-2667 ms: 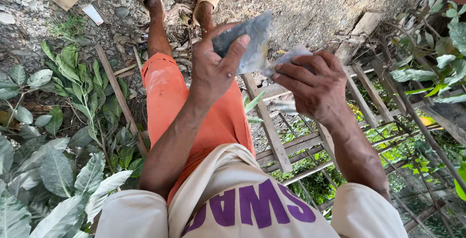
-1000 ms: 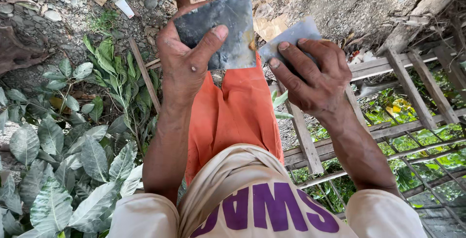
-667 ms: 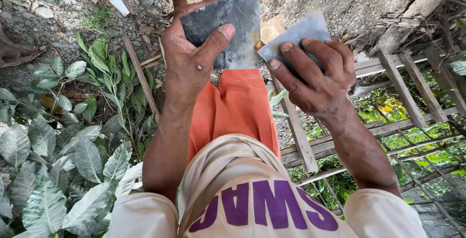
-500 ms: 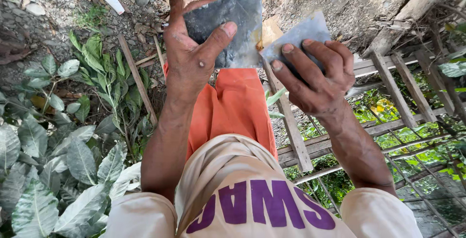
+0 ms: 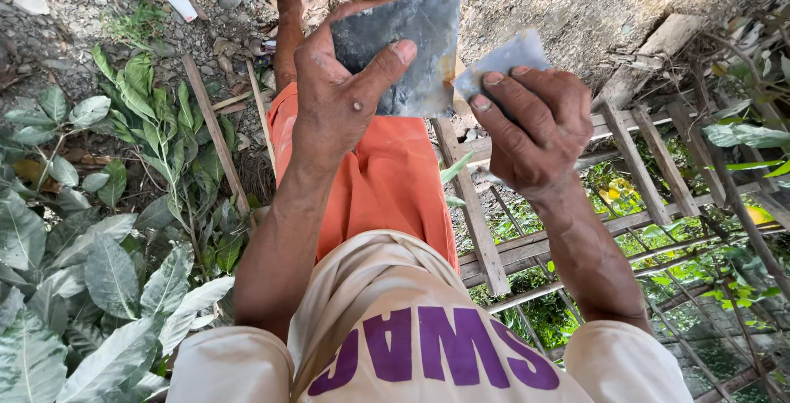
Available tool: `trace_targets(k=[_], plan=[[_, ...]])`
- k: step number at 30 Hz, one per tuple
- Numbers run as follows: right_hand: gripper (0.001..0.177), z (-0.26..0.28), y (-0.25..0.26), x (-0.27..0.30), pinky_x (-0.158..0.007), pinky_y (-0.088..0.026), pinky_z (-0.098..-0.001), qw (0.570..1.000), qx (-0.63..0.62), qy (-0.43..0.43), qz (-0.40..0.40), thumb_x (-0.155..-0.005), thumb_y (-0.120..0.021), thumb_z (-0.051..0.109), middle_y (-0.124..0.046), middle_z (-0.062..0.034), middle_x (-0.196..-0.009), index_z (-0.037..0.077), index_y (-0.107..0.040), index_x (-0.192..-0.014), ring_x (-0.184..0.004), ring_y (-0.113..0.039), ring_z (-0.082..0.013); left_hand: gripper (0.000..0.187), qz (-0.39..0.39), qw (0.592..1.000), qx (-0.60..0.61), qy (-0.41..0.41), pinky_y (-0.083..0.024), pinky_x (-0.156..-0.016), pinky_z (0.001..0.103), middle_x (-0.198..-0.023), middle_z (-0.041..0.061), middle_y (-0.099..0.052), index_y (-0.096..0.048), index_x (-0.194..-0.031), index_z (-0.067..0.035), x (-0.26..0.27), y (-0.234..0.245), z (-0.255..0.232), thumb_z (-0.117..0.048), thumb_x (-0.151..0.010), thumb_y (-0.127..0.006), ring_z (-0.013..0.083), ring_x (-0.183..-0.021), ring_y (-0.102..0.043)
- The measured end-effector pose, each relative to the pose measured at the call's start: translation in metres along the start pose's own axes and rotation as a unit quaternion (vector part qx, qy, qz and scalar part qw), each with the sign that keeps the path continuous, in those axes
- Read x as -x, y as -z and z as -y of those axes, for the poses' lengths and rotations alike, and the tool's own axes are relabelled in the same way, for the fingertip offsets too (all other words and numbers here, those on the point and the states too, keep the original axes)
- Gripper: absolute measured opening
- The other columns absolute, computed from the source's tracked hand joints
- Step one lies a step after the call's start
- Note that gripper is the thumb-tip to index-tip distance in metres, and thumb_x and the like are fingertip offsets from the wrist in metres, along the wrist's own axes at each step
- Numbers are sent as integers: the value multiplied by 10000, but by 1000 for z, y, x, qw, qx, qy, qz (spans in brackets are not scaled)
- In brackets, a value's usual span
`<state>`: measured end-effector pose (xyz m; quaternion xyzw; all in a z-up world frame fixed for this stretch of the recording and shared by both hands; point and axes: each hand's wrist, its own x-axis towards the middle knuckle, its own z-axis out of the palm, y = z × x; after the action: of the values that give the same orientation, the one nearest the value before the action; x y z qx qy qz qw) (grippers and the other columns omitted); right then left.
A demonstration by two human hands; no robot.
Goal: The person sands the surface and edges of a wooden board using pieces of sandpaper held in both hands.
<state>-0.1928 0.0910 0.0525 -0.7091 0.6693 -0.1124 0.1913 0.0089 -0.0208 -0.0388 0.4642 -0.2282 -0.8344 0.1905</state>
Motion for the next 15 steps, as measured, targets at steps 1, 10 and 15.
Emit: trace_targets(k=[1, 10, 15], plan=[[303, -1, -2, 2, -900, -530, -461, 999, -36, -11, -15, -971, -758, 14, -706, -73, -1245, 122, -679, -1243, -1089, -666, -317, 414, 1, 999, 33, 3, -608, -952, 290, -1118, 103, -738, -615, -1293, 71, -1, -2, 1, -113, -968, -795, 133, -1010, -715], [415, -6, -40, 26, -939, -583, -498, 996, -61, -13, -67, -922, -669, -118, -631, -165, -1337, 17, -606, -1310, -1114, -648, -375, 426, -65, 975, 207, 52, -538, -1011, 288, -1159, 78, -699, -624, -1282, 70, -2, -24, 25, -72, -923, -803, 128, -1052, -662], [343, -32, -23, 29, -853, -546, -443, 999, 14, 45, 19, -931, -718, -38, -696, -101, -1296, 56, -685, -1259, -1074, -665, -296, 421, -57, 971, 230, 40, -550, -975, 300, -1129, 80, -703, -612, -1285, 52, 0, -17, 24, -64, -928, -803, 137, -1014, -665]])
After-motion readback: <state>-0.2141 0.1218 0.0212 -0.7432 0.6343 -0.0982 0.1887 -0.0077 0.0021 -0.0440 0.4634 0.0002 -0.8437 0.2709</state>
